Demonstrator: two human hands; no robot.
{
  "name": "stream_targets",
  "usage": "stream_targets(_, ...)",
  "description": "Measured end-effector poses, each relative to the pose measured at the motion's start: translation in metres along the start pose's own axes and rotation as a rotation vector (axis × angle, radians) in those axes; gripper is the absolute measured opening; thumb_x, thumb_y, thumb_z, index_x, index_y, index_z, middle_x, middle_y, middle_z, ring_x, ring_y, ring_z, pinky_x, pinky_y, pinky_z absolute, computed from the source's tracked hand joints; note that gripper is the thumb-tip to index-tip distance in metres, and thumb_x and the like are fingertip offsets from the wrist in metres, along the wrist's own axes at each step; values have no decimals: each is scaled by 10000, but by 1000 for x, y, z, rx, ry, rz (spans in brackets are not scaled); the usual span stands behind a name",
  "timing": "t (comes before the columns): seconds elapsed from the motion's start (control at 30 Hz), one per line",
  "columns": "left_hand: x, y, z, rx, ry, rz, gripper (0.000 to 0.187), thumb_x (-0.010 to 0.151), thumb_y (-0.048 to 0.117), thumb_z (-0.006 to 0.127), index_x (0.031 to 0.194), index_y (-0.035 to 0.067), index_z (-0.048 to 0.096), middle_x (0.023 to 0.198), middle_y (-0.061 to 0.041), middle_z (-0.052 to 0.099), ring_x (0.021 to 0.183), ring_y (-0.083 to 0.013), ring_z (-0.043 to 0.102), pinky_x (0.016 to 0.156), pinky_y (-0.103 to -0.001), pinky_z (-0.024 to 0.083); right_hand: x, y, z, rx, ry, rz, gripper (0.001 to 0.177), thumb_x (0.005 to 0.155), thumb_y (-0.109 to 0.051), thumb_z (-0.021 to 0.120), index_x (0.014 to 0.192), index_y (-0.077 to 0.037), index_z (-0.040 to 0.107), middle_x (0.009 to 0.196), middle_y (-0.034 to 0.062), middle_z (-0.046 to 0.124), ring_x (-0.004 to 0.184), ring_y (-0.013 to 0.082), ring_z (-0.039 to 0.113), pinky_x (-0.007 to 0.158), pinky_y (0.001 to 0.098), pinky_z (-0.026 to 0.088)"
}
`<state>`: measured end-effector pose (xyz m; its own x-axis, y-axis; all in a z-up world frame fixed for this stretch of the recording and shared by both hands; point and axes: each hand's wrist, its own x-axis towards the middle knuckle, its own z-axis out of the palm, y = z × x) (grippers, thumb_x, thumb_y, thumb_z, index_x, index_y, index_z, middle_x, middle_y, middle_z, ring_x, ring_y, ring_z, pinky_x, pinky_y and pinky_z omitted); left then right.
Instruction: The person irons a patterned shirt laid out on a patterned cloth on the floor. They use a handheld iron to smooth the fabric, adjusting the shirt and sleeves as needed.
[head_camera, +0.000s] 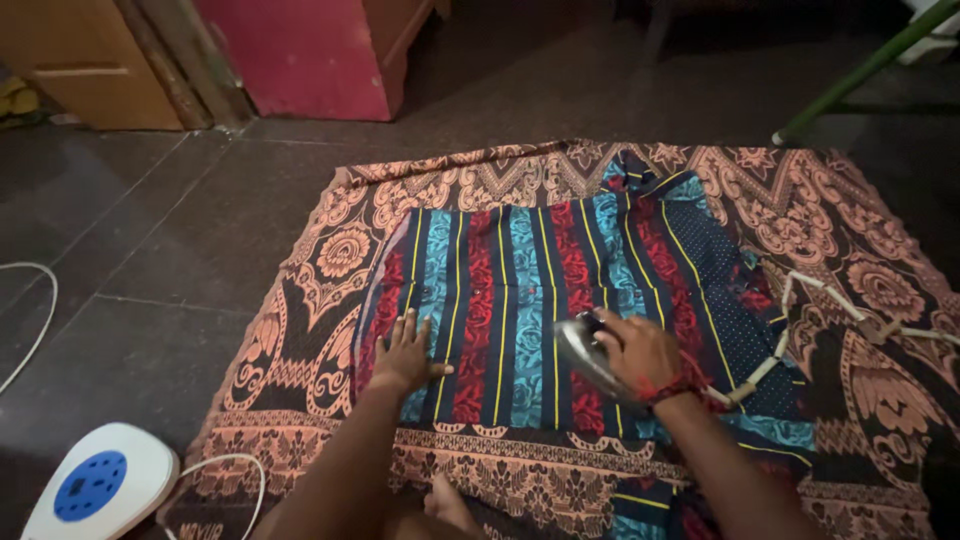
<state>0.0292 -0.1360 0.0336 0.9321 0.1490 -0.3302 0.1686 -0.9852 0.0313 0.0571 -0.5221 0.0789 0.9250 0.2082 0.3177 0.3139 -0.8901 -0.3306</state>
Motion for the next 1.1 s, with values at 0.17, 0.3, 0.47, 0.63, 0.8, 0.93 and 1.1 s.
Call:
stream_targets(0.17, -4, -1, 12, 53, 68, -29, 1138, 818, 768, 637, 1661, 242, 83, 1738, -100, -40, 1602, -314, 37, 1222, -620, 218, 10, 18, 15, -247, 68, 432, 410, 943, -417, 665, 1320, -257, 683, 946, 207, 704, 903, 417, 708, 754, 524, 562)
stream_targets(0.3, -5, 2, 7, 79, 62, -14, 1119, 826, 742, 652, 1652, 227, 100, 1741, -99, -70, 1597, -321, 41, 1206, -635, 239, 5, 40, 8, -179, 169, 375, 498, 901, -414, 678, 1355, -211, 671, 982, 215, 718, 918, 422, 706, 773, 517, 558)
stream_targets(0.47, -3, 6, -3, 33, -13, -22, 1129, 822, 694, 721, 1652, 222, 118, 1735, -117, -88, 1601, -337, 11, 1219, -634, 212, -17, 64, -24, 3, 2, 68, 443, 899, -425, 666, 1328, -315, 680, 992, 167, 736, 929, 394, 712, 812, 499, 569)
stream_targets(0.63, -4, 3, 0, 8, -2, -20, 1075, 834, 675, 700, 1648, 253, 139, 1745, -93, -79, 1606, -312, 3, 1230, -617, 210, -21, 58, -18, -147, 163, -4, 410, 887, -411, 680, 1285, -315, 714, 1078, 218, 714, 916, 424, 699, 732, 502, 573)
stream_targets(0.8, -7, -5, 13, -34, 36, 6, 1011, 883, 757, 541, 1648, 245, 123, 1734, -97, -24, 1596, -310, 4, 1228, -621, 196, -13, 40, -3, -172, 180, 286, 423, 947, -404, 658, 1340, -250, 692, 1049, 150, 736, 937, 378, 716, 773, 496, 566)
stream_targets(0.93, -1, -4, 9, -82, 42, -4, 958, 901, 750, 502, 1641, 252, 151, 1731, -102, -3, 1598, -305, 8, 1225, -631, 188, -20, 41, -23, -47, 164, 157, 461, 862, -455, 741, 1266, -232, 729, 1005, 139, 739, 893, 381, 708, 725, 489, 560)
stream_targets(1.1, 3, -6, -3, -28, 59, -14, 925, 905, 726, 550, 1634, 267, 214, 1739, -100, 38, 1611, -312, 39, 1233, -628, 195, -18, 30, -39, 97, 35, -15, 348, 837, -452, 738, 1136, -282, 792, 908, 101, 751, 851, 341, 718, 724, 450, 573)
